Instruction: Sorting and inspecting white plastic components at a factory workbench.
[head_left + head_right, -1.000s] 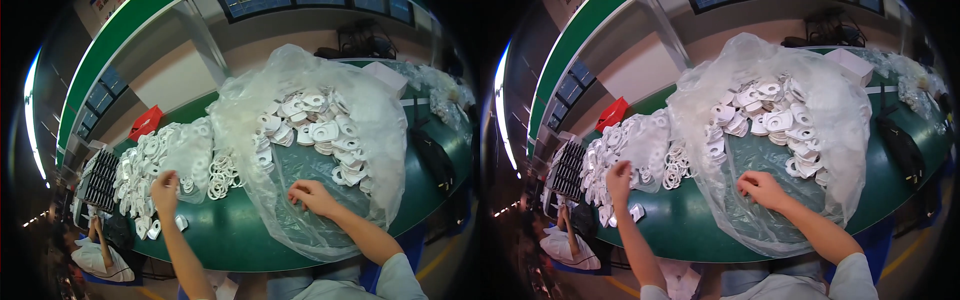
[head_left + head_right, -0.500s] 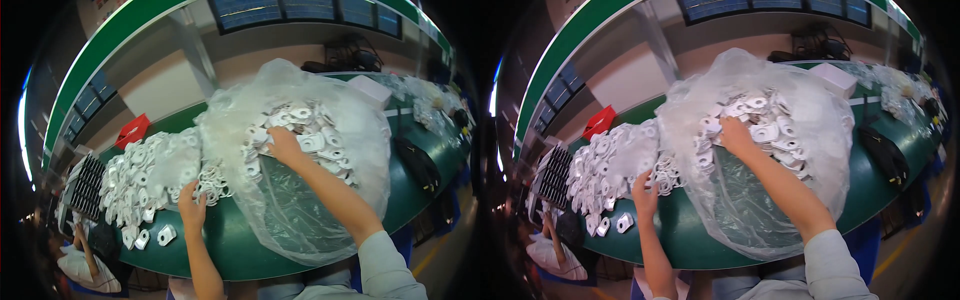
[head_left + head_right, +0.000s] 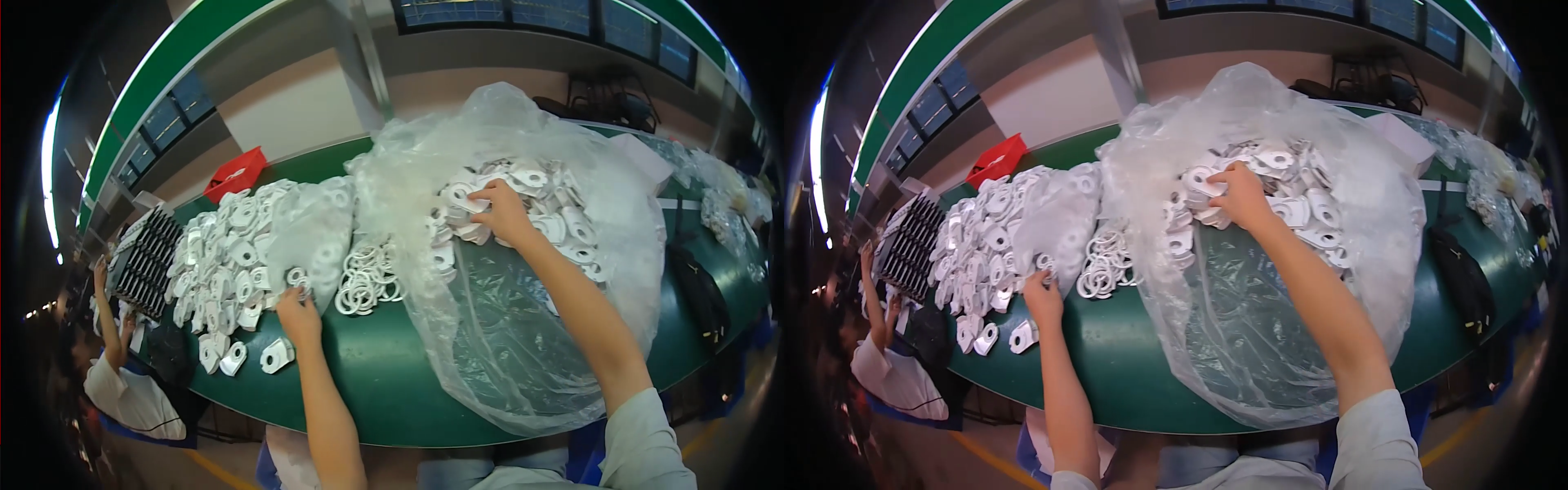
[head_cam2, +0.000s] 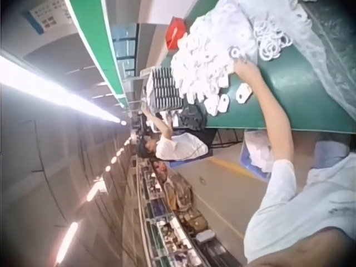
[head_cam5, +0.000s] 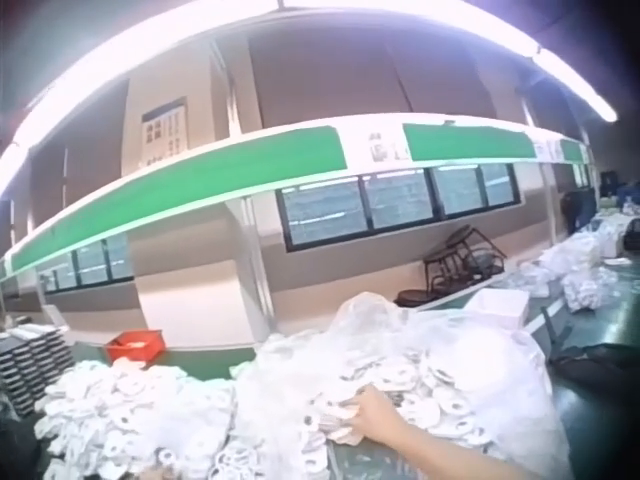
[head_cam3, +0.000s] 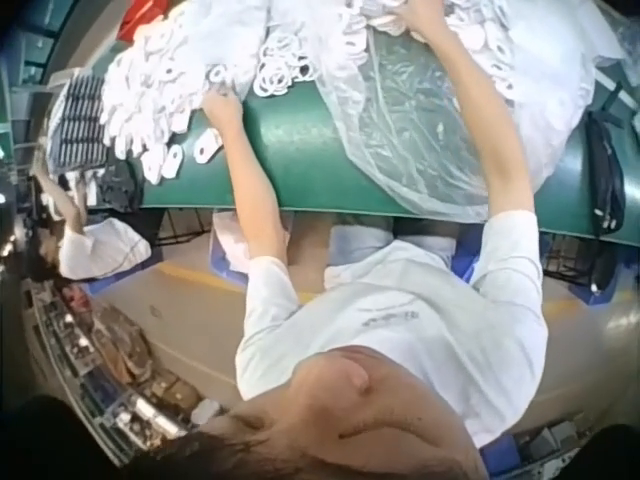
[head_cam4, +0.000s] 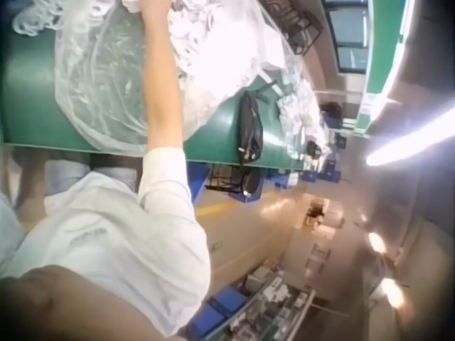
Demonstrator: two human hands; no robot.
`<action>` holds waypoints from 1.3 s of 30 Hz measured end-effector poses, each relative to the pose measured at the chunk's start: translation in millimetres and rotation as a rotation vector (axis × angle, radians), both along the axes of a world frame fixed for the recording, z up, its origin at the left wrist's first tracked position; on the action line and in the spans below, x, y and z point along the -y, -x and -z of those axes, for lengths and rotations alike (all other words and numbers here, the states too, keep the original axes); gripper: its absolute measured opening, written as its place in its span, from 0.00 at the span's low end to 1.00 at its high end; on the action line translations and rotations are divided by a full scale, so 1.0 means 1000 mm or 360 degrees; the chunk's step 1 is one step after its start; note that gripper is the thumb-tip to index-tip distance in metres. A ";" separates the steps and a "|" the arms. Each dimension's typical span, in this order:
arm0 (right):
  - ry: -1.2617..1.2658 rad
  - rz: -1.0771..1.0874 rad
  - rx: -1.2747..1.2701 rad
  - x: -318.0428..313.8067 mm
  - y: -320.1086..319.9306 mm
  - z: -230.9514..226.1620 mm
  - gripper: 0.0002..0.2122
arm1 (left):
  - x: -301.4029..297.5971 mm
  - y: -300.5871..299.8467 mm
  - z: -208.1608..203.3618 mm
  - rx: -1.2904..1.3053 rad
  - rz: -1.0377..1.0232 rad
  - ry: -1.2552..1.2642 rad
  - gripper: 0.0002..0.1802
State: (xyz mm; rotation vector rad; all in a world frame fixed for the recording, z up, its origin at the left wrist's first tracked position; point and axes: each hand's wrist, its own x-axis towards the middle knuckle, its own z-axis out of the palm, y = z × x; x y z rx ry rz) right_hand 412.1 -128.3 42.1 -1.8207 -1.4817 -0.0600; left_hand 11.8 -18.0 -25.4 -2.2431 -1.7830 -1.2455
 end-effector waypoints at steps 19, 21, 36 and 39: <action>-0.0188 -0.0522 -0.0627 0.150 0.092 0.017 0.26 | 0.147 -0.132 -0.070 -0.0309 0.1627 -0.0465 0.15; -0.0199 -0.0520 -0.0675 0.151 0.091 0.016 0.26 | 0.153 -0.135 -0.077 -0.0348 0.1637 -0.0373 0.16; 0.0572 -0.0971 -0.2743 0.147 0.081 0.033 0.21 | 0.161 -0.133 -0.066 -0.0242 0.1770 -0.0691 0.18; 0.0545 -0.0997 -0.2773 0.146 0.086 0.040 0.17 | 0.163 -0.132 -0.065 -0.0183 0.1905 -0.0664 0.17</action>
